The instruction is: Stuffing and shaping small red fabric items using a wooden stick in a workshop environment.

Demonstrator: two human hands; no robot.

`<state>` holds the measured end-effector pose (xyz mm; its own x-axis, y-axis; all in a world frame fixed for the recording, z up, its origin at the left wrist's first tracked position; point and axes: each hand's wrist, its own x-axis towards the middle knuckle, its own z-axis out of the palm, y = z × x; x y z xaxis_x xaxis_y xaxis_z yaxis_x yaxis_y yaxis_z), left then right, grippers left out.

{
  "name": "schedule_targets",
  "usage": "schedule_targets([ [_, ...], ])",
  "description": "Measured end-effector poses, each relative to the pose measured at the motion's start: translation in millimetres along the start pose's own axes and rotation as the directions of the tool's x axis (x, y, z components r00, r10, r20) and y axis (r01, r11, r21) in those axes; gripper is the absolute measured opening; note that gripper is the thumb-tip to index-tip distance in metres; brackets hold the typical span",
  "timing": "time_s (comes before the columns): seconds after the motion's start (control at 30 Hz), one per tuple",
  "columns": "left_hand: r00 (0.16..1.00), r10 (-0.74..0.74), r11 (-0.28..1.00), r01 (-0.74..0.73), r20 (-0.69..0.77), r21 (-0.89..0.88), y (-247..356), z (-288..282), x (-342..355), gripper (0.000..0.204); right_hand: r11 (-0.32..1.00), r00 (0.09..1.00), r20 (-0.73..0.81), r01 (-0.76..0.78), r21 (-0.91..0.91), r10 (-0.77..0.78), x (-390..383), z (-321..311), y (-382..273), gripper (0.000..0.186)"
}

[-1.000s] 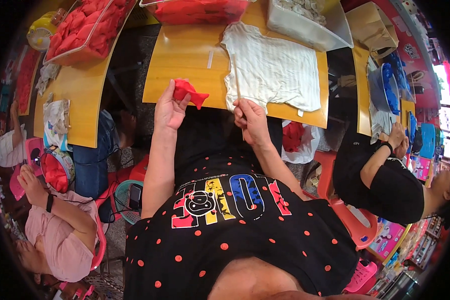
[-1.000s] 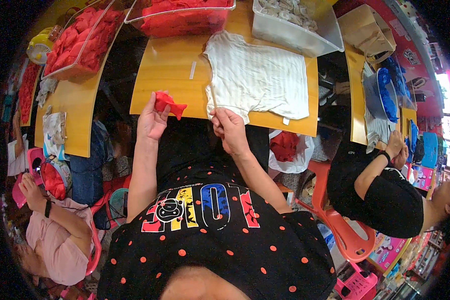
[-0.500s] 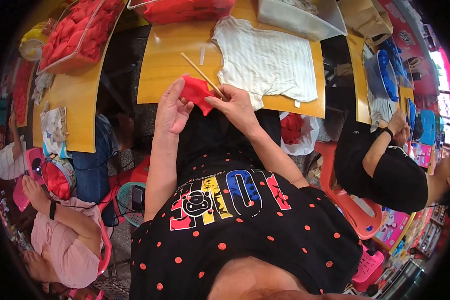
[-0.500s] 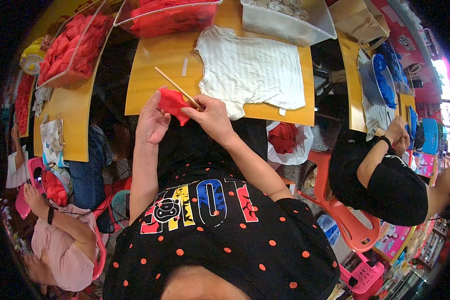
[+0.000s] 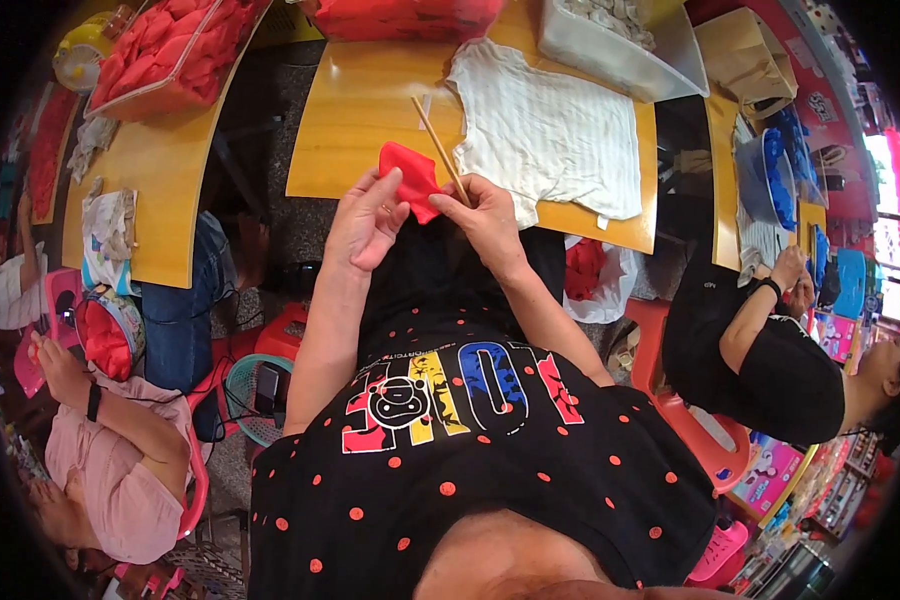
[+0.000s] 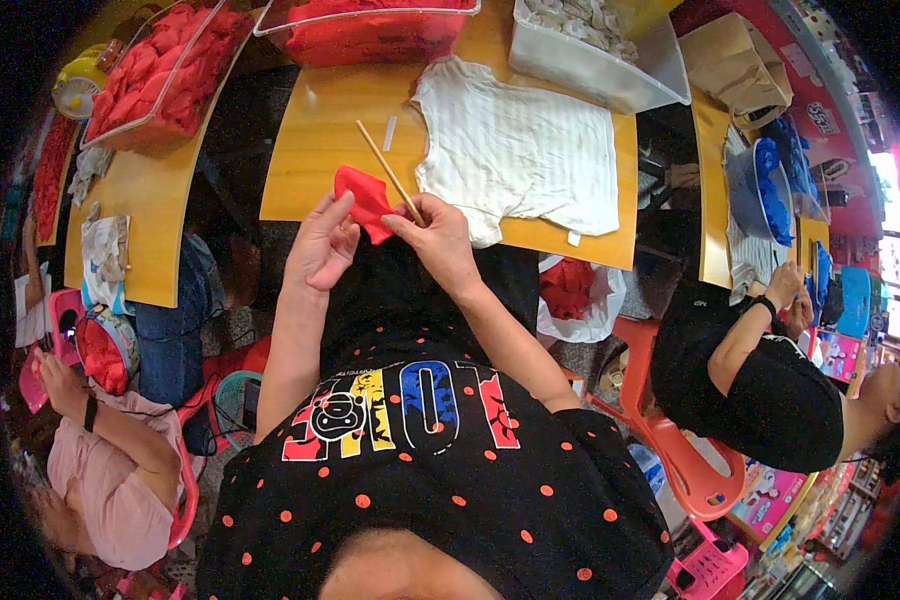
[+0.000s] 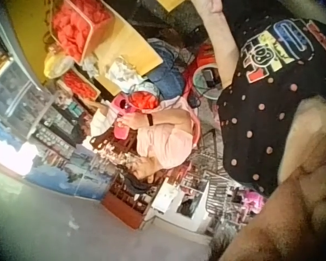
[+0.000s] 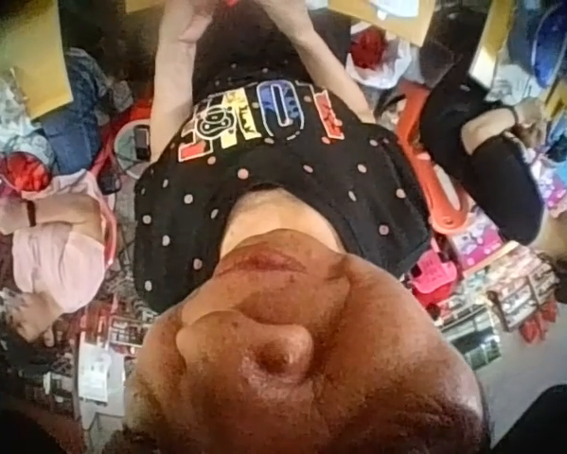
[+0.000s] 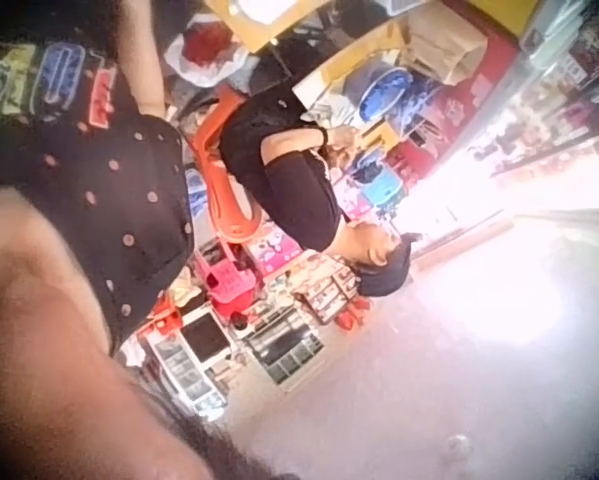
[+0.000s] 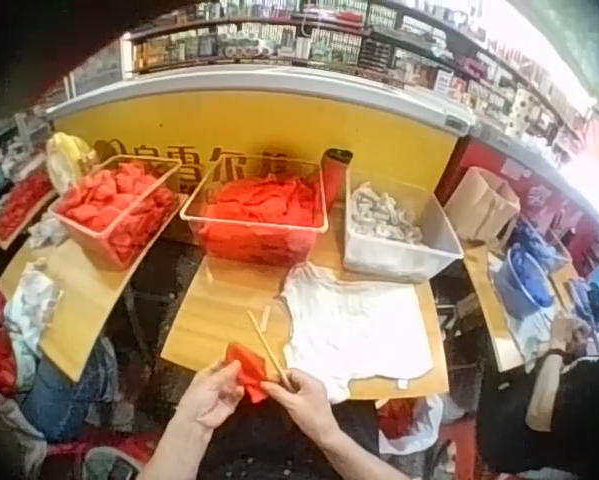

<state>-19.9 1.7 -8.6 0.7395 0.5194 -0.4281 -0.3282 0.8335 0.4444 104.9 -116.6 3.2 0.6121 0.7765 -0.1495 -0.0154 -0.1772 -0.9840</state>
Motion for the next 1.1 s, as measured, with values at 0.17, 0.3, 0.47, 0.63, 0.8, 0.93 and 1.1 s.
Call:
schedule_targets([
  [0.17,0.996,0.085,0.981,-0.078,-0.034,0.176,-8.6,5.7,-4.2,0.016,0.985,0.998,-0.046,0.035,-0.170,-0.044,7.3,-2.1,-9.2,0.027],
  [0.3,0.986,0.164,0.842,-0.154,0.027,0.517,-7.8,12.7,-10.6,0.023,0.951,0.978,0.109,0.197,-0.240,-0.175,23.8,-4.7,-26.4,0.024],
  [0.47,0.992,0.118,0.775,-0.121,0.045,0.620,-4.0,11.7,-19.4,0.026,0.996,0.975,0.216,0.065,-0.068,-0.049,30.7,-6.0,-29.0,0.020],
  [0.63,0.999,0.014,0.784,-0.041,0.048,0.619,0.5,7.8,-27.3,0.023,0.986,0.994,0.106,-0.047,0.162,0.029,26.3,-2.4,-32.9,0.013],
  [0.8,0.992,-0.081,0.841,0.016,0.095,0.541,10.2,12.0,-26.7,0.026,0.996,0.994,0.112,-0.016,0.086,0.006,31.6,-6.9,-26.9,0.015],
  [0.93,0.986,-0.142,0.897,0.091,0.086,0.432,12.4,13.5,-17.3,0.026,0.991,0.980,0.166,0.121,-0.064,-0.108,29.9,-6.2,-31.9,0.018],
  [1.1,0.984,-0.119,0.993,0.118,0.131,0.013,18.1,-6.4,-5.3,0.023,0.986,0.986,0.031,0.163,-0.030,-0.162,0.3,-20.4,-43.8,0.026],
])
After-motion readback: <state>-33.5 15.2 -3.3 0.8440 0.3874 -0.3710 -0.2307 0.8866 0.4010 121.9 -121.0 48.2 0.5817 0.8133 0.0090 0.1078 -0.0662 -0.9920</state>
